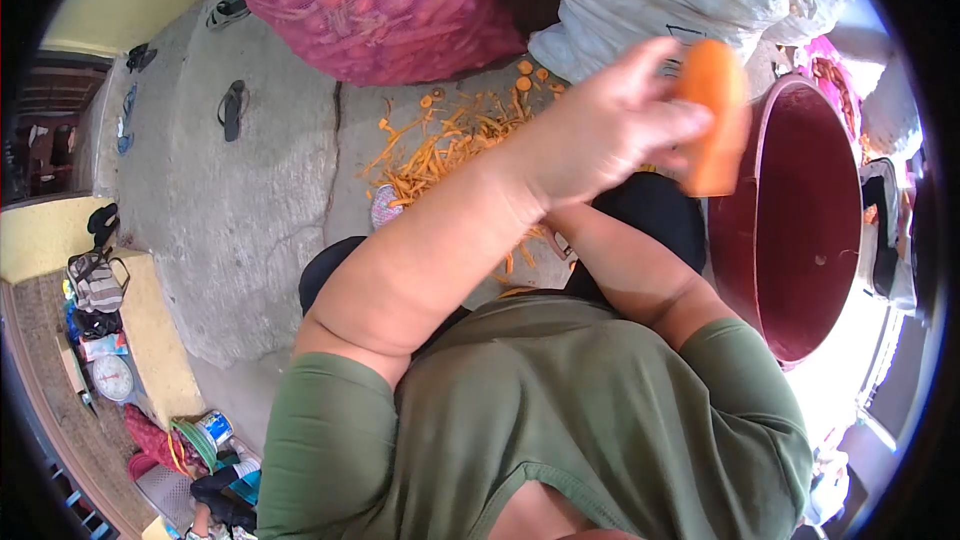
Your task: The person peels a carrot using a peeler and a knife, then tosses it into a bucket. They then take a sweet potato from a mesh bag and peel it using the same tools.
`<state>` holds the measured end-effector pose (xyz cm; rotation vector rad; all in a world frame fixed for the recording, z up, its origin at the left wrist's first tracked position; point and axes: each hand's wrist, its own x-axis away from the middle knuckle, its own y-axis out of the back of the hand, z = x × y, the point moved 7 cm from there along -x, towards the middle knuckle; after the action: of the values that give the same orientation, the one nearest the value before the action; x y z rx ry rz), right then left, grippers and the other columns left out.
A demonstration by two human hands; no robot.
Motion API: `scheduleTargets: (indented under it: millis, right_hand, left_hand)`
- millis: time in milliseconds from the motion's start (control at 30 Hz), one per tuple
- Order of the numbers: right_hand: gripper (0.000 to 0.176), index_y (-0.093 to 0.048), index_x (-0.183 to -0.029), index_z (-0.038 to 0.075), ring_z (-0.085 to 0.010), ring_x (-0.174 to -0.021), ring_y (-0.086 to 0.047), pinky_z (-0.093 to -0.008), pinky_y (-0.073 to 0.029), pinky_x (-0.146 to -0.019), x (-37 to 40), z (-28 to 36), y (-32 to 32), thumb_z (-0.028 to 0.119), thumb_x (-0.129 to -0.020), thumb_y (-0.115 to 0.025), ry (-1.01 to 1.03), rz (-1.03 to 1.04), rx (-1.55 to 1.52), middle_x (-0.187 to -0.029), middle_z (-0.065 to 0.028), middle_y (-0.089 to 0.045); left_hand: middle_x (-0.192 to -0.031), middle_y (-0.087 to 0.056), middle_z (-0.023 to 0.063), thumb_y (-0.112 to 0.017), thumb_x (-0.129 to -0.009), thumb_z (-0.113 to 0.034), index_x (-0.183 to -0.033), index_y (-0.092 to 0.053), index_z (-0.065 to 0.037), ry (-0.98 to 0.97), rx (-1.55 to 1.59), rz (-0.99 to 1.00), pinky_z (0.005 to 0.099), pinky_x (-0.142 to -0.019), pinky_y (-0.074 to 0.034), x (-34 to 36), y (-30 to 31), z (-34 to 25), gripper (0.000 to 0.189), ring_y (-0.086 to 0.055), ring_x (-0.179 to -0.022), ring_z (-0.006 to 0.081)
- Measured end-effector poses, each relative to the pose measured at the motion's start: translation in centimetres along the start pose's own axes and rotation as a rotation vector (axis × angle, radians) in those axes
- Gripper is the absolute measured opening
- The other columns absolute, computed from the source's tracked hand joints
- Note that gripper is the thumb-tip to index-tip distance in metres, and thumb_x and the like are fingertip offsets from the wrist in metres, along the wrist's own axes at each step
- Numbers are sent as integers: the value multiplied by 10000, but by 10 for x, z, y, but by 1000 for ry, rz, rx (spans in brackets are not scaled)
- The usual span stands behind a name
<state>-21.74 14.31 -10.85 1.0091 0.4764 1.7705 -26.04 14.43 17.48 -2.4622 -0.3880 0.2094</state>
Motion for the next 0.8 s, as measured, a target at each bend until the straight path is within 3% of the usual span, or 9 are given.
scheduleTargets:
  millis: [133, 200, 333, 433, 500, 567, 600, 667, 800]
  right_hand:
    - [338, -566, -906, 50, -275, -856, -550, -345, -432, -746, -6, -9, 14, 297, -675, -567, -5, -143, -29, -917, -168, -566]
    - [341, -563, -899, 50, -276, -844, -552, -343, -432, -742, -8, -13, 24, 306, -673, -577, -18, -202, -73, -905, -172, -566]
    - [353, -568, -831, 32, -284, -767, -566, -342, -438, -702, 17, -12, 58, 331, -649, -619, -328, -163, -429, -825, -179, -578]
    - [360, -545, -756, 32, -215, -684, -556, -332, -431, -648, 15, -19, 63, 340, -617, -667, -357, -247, -428, -693, -147, -563]
    - [341, -542, -748, 19, -214, -617, -545, -329, -433, -584, 9, -22, 50, 315, -634, -665, -331, -150, -365, -652, -136, -552]
    - [329, -540, -732, -7, -217, -560, -535, -341, -427, -517, 3, -21, 37, 293, -657, -652, -361, 5, -411, -621, -138, -542]
    - [329, -539, -721, -27, -220, -536, -531, -354, -421, -482, 2, -19, 27, 282, -672, -640, -407, 113, -493, -612, -146, -539]
    - [308, -529, -700, -30, -205, -482, -501, -344, -394, -421, 4, -17, 9, 262, -696, -629, -492, 248, -657, -583, -131, -520]
    - [250, -482, -671, 30, -152, -395, -425, -297, -347, -354, 2, -14, 3, 229, -725, -622, -625, 255, -967, -509, -65, -449]
  left_hand:
    - [-1020, -524, 118, -512, -802, -71, -1134, -401, 13, -118, -317, 209, 262, -758, -435, 14, -27, -7, 360, -510, -924, 149]
    - [-963, -555, 93, -510, -806, -77, -1071, -465, 1, -64, -435, 9, 247, -747, -434, 32, 11, 1, 281, -529, -882, 138]
    - [-947, -563, 73, -502, -812, -103, -997, -512, -36, 17, -610, -531, 240, -700, -442, 107, 117, 14, 197, -553, -827, 135]
    - [-930, -557, 59, -542, -777, -125, -988, -518, -46, -171, -960, -1083, 253, -665, -446, 209, 180, -18, 227, -547, -797, 134]
    - [-734, -494, -1, -526, -777, -128, -899, -520, -68, -391, -889, -1596, 222, -531, -391, 312, 224, -18, 136, -458, -611, 80]
    - [-591, -409, -20, -482, -802, -162, -765, -480, -51, -123, -718, -1740, 252, -409, -268, 409, 261, 24, 117, -355, -483, 68]
    - [-632, -445, 19, -425, -812, -181, -802, -500, -43, 213, -531, -1741, 247, -473, -352, 450, 271, 69, 157, -430, -551, 107]
    - [-639, -449, 22, -425, -813, -182, -807, -501, -42, 684, -324, -1591, 246, -483, -355, 502, 264, 155, 159, -434, -560, 109]
    - [-655, -456, 27, -425, -816, -185, -818, -503, -40, 950, -138, -1405, 245, -502, -361, 523, 226, 252, 164, -440, -578, 114]
